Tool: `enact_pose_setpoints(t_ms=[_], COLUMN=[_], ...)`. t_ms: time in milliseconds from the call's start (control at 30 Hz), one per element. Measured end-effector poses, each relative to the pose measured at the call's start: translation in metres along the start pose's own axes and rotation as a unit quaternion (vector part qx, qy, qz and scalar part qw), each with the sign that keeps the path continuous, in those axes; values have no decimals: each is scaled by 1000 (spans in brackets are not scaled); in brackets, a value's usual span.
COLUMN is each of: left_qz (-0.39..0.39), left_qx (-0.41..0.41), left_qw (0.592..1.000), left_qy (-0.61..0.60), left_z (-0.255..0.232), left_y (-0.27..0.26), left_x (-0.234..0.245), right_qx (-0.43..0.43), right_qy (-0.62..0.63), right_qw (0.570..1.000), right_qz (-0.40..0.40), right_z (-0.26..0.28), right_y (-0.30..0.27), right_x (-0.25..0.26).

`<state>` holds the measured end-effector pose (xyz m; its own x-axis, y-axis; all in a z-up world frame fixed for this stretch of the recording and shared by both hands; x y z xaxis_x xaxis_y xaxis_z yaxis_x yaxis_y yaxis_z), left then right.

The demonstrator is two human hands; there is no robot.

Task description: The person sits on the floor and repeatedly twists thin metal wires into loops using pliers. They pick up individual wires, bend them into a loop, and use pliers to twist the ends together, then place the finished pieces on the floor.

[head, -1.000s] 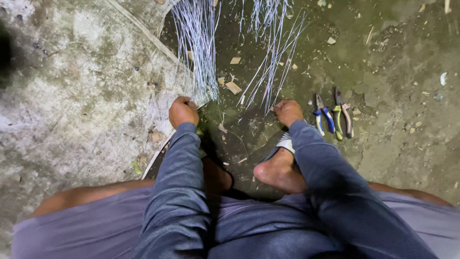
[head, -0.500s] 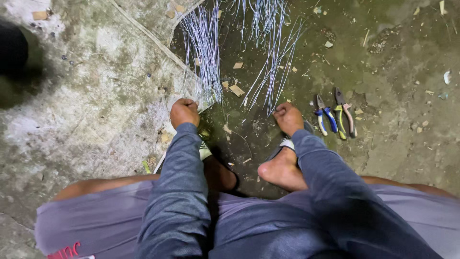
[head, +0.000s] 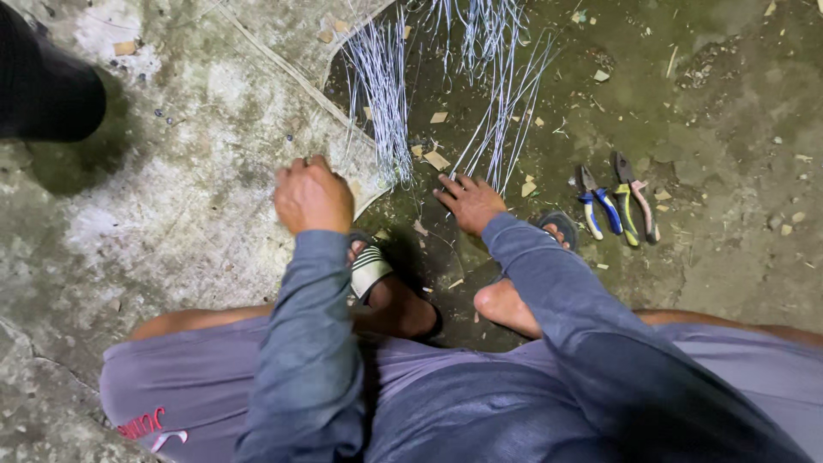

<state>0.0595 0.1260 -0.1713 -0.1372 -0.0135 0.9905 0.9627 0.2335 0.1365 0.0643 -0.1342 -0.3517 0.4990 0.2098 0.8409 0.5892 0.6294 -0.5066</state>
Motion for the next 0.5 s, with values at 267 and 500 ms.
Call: enact_pose_setpoints(t_ms=[267, 500], left_qz=[-39, -45], left_qx=[-91, -80], left_qw=[988, 946], left_qy=[-121, -311], left_z=[13, 4], left_y=[-7, 0], left_x=[144, 169], right_qx=[-77, -329], right_qy=[11, 277], right_qw=[994, 842], right_qz=[-79, -327], right_z=[-90, -168], right_y=[-74, -139], right_x=[-34, -80])
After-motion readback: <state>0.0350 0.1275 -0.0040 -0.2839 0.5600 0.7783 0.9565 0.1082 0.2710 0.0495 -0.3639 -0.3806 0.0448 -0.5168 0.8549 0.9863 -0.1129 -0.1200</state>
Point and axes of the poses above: each hand's wrist, its own y-axis towards the middle knuckle, its own x-axis out of the back of the hand, z = x × y, the point moved 1 cm from there along y, towards the middle knuckle, and after that the axes turned 2 degrees about -y, right-handed, at the moved point
